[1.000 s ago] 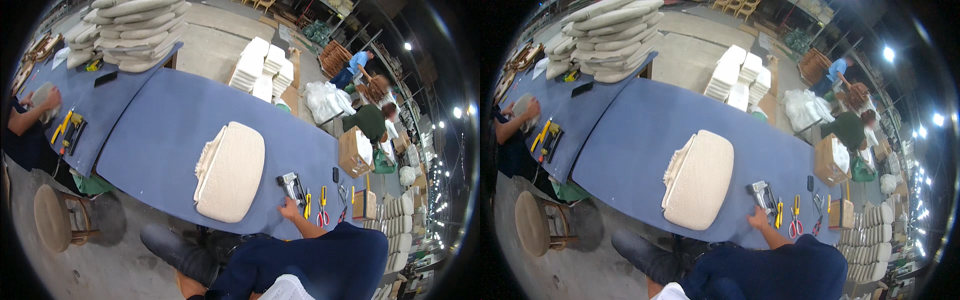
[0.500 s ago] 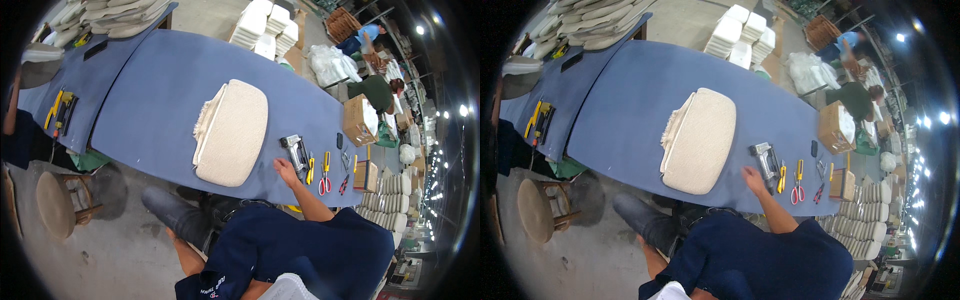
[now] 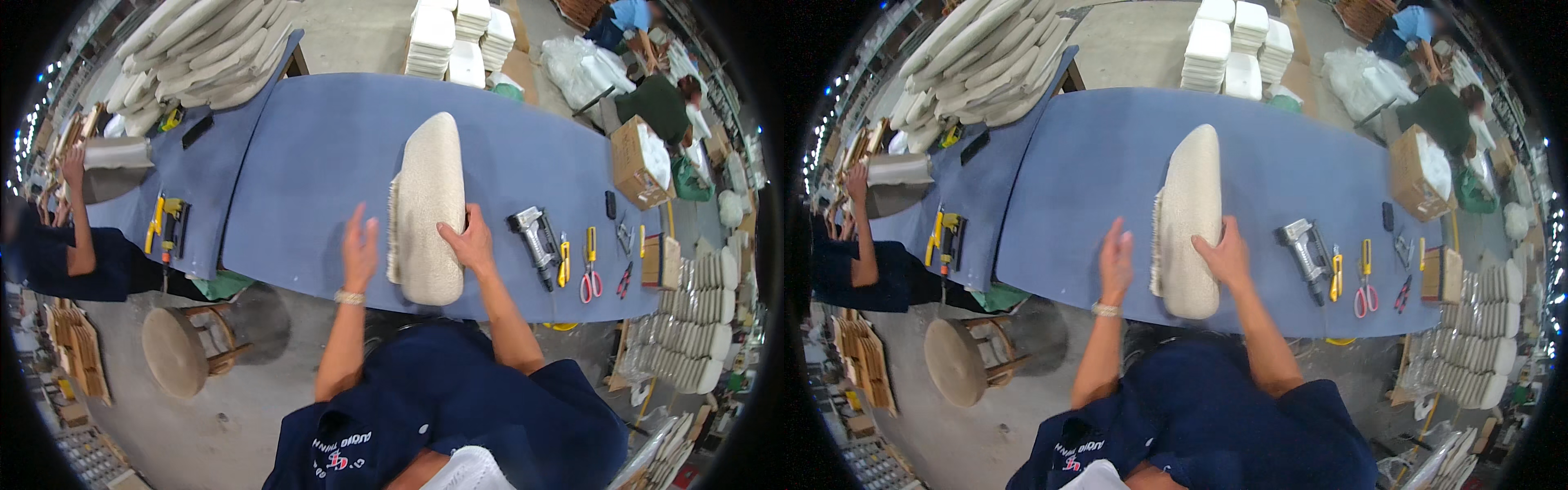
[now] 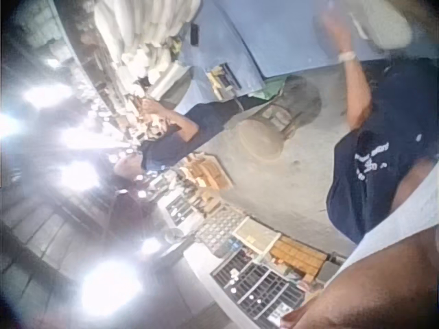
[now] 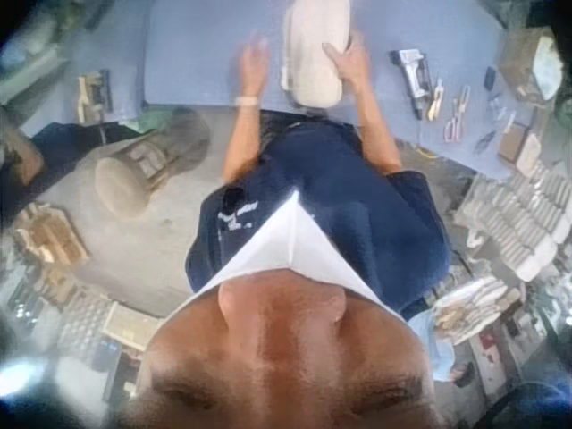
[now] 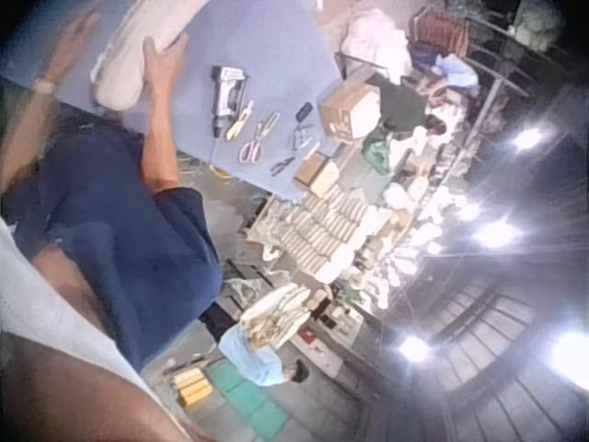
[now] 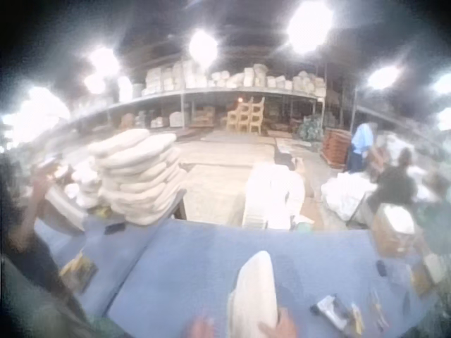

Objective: The person staples fabric onto cushion cores using a pneumatic staple gun, trims excess fabric with a utility knife, and stacks the finished cushions. The person repeats this process for multiple cushion units on a blue worktable.

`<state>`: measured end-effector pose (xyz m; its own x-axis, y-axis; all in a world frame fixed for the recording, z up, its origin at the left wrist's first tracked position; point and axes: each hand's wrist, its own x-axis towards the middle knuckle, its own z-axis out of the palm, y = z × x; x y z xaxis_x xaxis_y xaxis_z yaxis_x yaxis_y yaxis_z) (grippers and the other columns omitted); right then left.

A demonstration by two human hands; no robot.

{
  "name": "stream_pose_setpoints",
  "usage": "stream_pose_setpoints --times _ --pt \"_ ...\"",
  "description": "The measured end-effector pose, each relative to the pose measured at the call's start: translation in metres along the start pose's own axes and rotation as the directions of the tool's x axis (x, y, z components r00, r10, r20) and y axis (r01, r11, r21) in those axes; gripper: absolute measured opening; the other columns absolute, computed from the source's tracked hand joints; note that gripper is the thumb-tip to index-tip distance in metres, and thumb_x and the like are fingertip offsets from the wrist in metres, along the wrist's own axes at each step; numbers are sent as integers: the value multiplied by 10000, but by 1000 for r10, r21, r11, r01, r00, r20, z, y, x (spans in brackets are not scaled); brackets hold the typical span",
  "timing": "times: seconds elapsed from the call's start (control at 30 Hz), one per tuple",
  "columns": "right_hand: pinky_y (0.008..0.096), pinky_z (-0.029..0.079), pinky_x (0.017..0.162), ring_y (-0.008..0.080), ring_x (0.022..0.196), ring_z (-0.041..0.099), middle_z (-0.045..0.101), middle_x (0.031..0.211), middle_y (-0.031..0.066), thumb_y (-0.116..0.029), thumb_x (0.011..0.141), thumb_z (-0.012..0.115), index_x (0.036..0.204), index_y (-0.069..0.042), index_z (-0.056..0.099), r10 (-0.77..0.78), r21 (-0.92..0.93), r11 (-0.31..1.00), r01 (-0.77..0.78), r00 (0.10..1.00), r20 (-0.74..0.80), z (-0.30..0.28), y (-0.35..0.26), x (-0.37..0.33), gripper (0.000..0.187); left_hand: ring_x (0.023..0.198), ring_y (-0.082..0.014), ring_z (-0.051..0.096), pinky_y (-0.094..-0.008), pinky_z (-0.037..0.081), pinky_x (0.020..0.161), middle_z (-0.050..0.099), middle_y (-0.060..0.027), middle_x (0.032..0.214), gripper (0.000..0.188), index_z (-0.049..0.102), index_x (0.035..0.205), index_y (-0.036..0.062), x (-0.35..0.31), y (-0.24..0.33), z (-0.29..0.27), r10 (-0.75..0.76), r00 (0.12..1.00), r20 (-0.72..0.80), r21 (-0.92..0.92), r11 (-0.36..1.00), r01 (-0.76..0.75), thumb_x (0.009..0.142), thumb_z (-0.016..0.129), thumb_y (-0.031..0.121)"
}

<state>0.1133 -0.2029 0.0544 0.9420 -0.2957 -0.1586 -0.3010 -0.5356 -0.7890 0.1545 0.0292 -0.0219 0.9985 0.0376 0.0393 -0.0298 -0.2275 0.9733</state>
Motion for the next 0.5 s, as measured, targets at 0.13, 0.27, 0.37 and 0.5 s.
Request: stream_pose_setpoints --times 0.13,0.27,0.37,0.5 --pt "470 423 1120 425 1336 527 537 1422 300 -292 936 707 1472 33 446 -274 38 961 274 961 18 30 -16 -5 679 1539 -293 299 -383 244 1248 314 -190 1666 617 297 1612 19 41 25 64 82 961 263 -341 940 13 1118 417 370" --pt "474 270 1235 413 1554 240 216 1660 310 -295 1009 614 1616 5 258 -425 114 901 418 904 43 53 -6 -29 765 1543 -285 288 -382 238 1251 294 -174 1674 637 266 1622 38 76 38 74 -59 920 387 -403 887 226 1116 375 409" --pt "473 146 1275 407 1595 28 21 1704 294 -291 1055 523 1642 -1 157 -425 218 894 391 894 139 51 -8 -18 750 1545 -279 280 -381 234 1254 280 -163 1681 651 243 1630 53 110 51 78 -93 905 415 -394 878 270 1113 344 437" --pt "514 115 1272 452 1584 24 -14 1698 308 -355 1080 462 1644 -26 175 -412 331 870 365 908 82 63 -9 42 713 1548 -271 270 -379 229 1257 260 -148 1689 671 212 1640 73 113 59 87 -131 903 410 -396 866 306 1110 302 476"
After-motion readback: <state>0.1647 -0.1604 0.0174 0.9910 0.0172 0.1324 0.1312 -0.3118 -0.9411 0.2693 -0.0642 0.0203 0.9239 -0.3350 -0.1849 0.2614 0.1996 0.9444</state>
